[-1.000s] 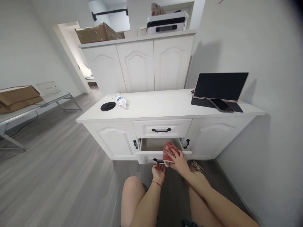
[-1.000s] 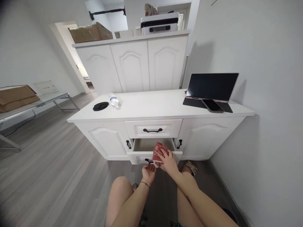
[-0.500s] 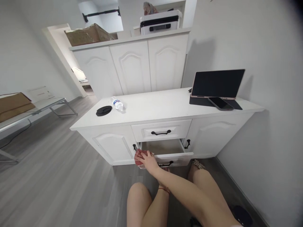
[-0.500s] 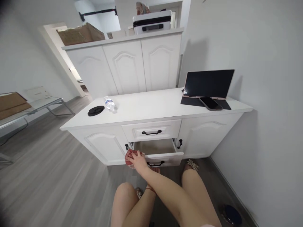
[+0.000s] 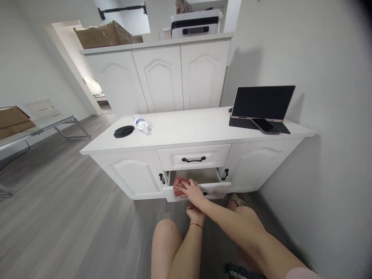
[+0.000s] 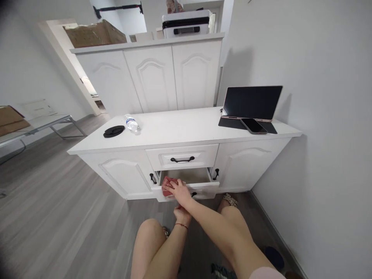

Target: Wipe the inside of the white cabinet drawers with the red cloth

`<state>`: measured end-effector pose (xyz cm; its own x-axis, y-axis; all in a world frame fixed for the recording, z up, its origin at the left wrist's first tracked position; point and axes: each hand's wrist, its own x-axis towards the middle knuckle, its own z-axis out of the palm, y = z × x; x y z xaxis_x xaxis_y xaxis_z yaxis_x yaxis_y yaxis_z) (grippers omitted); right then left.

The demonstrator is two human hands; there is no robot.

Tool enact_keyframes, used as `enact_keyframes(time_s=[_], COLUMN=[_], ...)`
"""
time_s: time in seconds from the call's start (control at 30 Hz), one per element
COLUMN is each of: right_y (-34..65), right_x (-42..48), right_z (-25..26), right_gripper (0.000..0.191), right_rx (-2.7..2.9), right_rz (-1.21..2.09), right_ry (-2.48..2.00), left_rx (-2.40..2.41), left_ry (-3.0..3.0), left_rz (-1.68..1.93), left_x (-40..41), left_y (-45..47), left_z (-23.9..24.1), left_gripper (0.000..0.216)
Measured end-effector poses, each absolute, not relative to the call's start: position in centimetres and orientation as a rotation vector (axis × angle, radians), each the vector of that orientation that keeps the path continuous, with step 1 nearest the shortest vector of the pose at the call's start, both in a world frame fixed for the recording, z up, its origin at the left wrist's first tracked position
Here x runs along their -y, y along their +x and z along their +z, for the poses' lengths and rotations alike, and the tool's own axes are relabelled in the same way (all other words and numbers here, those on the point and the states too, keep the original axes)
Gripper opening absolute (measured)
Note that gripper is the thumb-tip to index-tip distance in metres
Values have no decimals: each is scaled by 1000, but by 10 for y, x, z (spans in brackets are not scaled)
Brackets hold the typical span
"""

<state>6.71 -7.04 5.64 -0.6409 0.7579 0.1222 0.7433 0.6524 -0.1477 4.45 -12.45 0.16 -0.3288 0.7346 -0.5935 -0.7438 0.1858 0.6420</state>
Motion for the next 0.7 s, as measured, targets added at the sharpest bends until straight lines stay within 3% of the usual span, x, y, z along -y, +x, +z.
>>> enact_keyframes(time_s=[0.1, 0.23, 0.33, 0.7], right_y=[111, 162, 193, 204], right_x=[68, 70, 72, 88], right_z=[53, 39, 17, -38], right_gripper=[66, 68, 68, 39], right_rx=[2657, 2560, 2433, 1726], right_rz=[74, -6, -43, 115], right_ry=[-1276, -1324, -1390, -1637], left_rx=[-1165, -1052, -971, -942], left_ry=[-197, -398, -453, -475], left_rz=[1503, 1506, 1519, 1515], left_x=[125, 126, 128, 128], left_y=[43, 38, 37, 38], left_z=[2, 4, 7, 11], left_gripper=[25, 10, 18, 21])
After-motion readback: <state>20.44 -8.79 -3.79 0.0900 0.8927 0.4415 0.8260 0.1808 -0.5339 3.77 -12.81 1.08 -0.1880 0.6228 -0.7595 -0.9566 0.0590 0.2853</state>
